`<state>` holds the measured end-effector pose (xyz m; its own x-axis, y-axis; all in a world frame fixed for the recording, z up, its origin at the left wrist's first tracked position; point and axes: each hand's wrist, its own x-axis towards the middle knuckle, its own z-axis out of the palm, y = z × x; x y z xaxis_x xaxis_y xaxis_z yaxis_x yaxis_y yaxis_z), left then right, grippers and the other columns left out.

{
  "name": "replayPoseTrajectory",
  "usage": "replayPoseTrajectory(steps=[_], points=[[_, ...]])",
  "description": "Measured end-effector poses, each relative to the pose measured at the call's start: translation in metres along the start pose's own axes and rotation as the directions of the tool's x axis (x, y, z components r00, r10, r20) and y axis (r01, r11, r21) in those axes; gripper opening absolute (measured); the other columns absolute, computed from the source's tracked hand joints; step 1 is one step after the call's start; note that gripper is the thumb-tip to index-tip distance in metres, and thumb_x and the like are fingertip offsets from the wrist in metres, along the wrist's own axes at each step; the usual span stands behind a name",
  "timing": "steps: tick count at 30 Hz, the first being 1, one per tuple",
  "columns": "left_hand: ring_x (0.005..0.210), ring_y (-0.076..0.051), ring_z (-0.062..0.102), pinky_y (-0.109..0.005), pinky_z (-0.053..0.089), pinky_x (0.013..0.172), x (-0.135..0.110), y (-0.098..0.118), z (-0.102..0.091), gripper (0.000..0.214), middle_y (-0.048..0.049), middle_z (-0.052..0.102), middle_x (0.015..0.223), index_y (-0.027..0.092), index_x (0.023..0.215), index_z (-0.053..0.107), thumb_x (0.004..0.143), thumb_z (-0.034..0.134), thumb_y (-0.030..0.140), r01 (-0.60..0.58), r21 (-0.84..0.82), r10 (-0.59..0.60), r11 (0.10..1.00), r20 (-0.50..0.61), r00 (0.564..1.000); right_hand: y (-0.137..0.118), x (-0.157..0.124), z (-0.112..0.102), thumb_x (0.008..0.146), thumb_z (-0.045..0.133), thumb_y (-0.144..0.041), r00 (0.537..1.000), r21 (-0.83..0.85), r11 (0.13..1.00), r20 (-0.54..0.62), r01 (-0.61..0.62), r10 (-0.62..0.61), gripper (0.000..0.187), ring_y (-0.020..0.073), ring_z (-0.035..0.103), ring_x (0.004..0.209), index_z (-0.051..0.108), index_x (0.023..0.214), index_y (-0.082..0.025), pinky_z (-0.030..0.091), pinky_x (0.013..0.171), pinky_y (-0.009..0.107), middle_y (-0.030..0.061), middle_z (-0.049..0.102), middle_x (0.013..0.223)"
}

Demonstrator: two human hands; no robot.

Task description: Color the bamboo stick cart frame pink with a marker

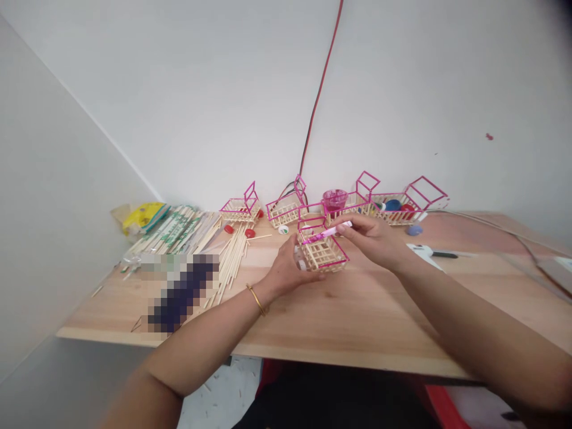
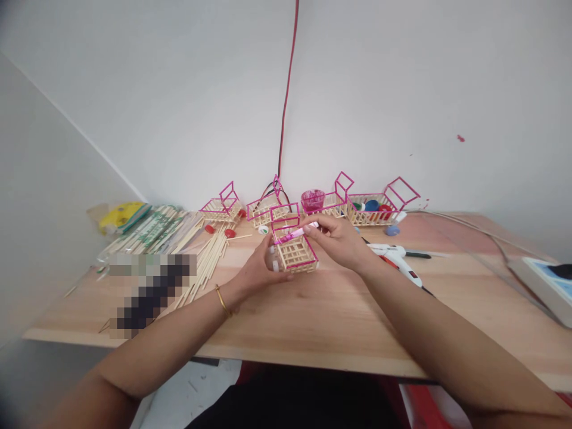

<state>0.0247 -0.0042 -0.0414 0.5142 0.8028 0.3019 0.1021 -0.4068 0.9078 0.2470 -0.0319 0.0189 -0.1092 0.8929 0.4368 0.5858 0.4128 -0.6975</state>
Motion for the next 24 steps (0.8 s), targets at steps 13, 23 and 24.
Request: replayPoseTrajectory(steps=[13, 23, 24], points=[[0.127, -0.031, 0.056, -0.049, 0.043, 0.11, 0.001, -0.001, 0.0, 0.094, -0.0133, 0.058, 0.136, 0.021, 0.138, 0.042, 0.058, 0.09, 0.035, 0.039, -0.06, -0.038, 0.997, 0.027, 0.999, 0.012, 0.02, 0.004, 0.086, 0.06, -0.055, 0.997, 0.128, 0.989, -0.018, -0.069, 0.072, 0.036, 0.0225, 0.066, 0.083, 0.072, 0.095, -0.022, 0.05, 0.07, 0.033, 0.0048, 0.073, 0.088], [0.129, -0.031, 0.054, -0.049, 0.044, 0.109, 0.0, 0.004, -0.001, 0.094, -0.0133, 0.056, 0.138, 0.022, 0.139, 0.041, 0.059, 0.09, 0.031, 0.046, -0.086, -0.043, 0.995, 0.037, 0.998, 0.011, 0.019, 0.002, 0.088, 0.06, -0.052, 0.998, 0.107, 0.992, -0.01, -0.067, 0.068, 0.033, 0.0219, 0.065, 0.085, 0.072, 0.095, -0.023, 0.049, 0.072, 0.032, 0.004, 0.073, 0.089], [0.129, -0.031, 0.053, -0.049, 0.043, 0.11, -0.001, 0.004, -0.001, 0.095, -0.0135, 0.056, 0.139, 0.021, 0.139, 0.042, 0.058, 0.09, 0.031, 0.053, -0.077, -0.051, 0.996, 0.03, 0.998, 0.01, 0.016, 0.0, 0.088, 0.059, -0.052, 0.998, 0.098, 0.993, -0.002, -0.06, 0.06, 0.033, 0.0221, 0.065, 0.087, 0.073, 0.095, -0.023, 0.049, 0.074, 0.032, 0.0043, 0.073, 0.09]])
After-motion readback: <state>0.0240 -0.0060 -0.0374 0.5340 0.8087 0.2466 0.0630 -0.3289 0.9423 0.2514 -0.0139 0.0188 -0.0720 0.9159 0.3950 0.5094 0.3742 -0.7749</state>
